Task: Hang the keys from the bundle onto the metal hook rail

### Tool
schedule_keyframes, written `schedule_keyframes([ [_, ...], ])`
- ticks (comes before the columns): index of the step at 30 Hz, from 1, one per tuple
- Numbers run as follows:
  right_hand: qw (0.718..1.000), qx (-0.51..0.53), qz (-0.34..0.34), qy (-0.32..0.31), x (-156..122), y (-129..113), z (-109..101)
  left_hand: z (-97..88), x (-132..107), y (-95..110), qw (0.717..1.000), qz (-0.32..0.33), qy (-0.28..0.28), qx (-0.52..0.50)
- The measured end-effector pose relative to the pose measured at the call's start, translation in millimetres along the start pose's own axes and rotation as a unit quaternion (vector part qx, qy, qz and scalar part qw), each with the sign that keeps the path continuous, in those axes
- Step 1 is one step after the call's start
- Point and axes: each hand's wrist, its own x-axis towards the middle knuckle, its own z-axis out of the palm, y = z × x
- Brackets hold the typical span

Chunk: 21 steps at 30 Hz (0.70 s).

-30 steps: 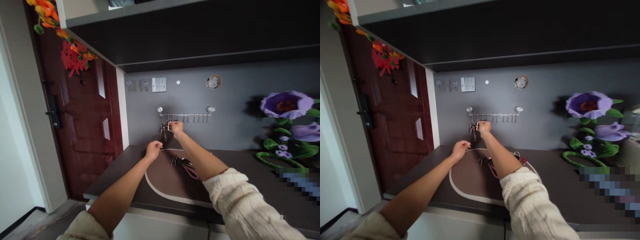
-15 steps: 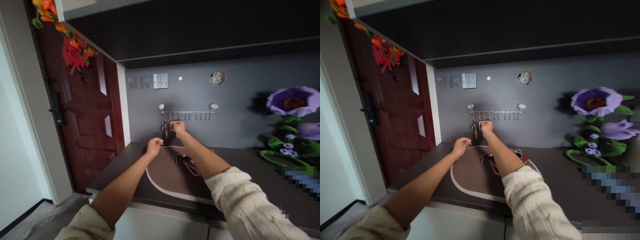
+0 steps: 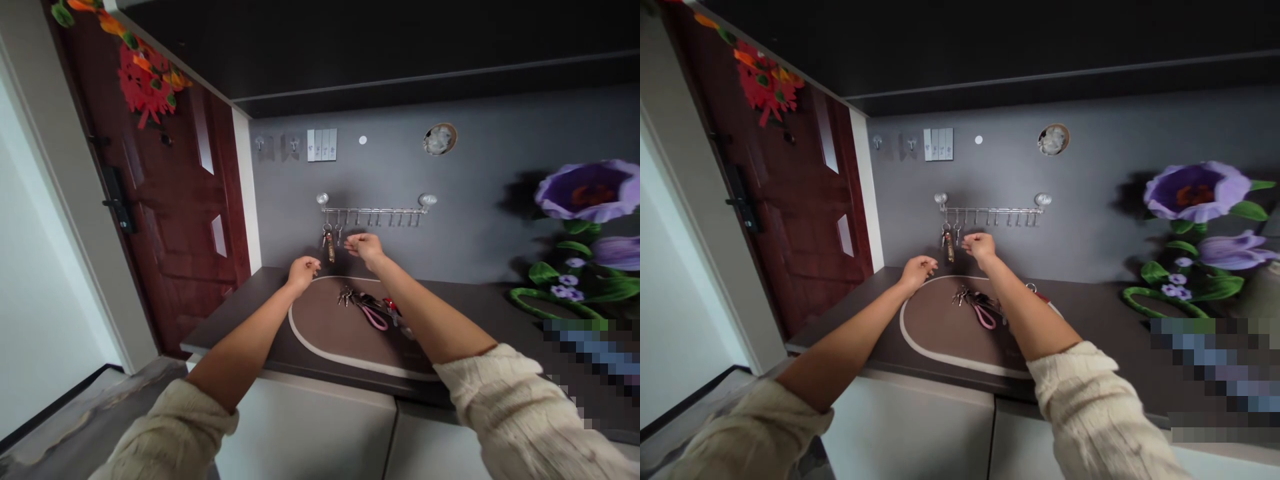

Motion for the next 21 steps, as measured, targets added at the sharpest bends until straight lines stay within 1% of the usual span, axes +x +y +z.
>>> schedule_keyframes([
  [3,0.999,-0.029,0.005,-0.04,-14,3,-15,0.1,-1,11,1.0,-0.026,-0.01,-0.007],
  [5,0.996,-0.061,0.005,-0.069,-23,9,-24,3.2,-3,19,0.999,-0.038,-0.023,0.0],
  [8,0.987,-0.121,-0.012,-0.102,-34,23,-37,13.0,-8,25,0.998,-0.052,-0.033,0.019],
  [10,0.979,-0.165,-0.034,-0.112,-40,33,-43,21.7,-12,25,0.997,-0.061,-0.031,0.036],
  [13,0.965,-0.228,-0.061,-0.116,-46,48,-48,34.6,-16,18,0.994,-0.071,-0.028,0.074],
  [15,0.955,-0.261,-0.072,-0.118,-47,56,-49,41.7,-18,10,0.992,-0.063,-0.031,0.106],
  [18,0.944,-0.292,-0.077,-0.128,-48,61,-48,48.5,-18,-3,0.984,-0.018,-0.051,0.173],
  [21,0.936,-0.316,-0.077,-0.137,-48,61,-46,51.4,-17,-12,0.967,0.023,-0.087,0.238],
])
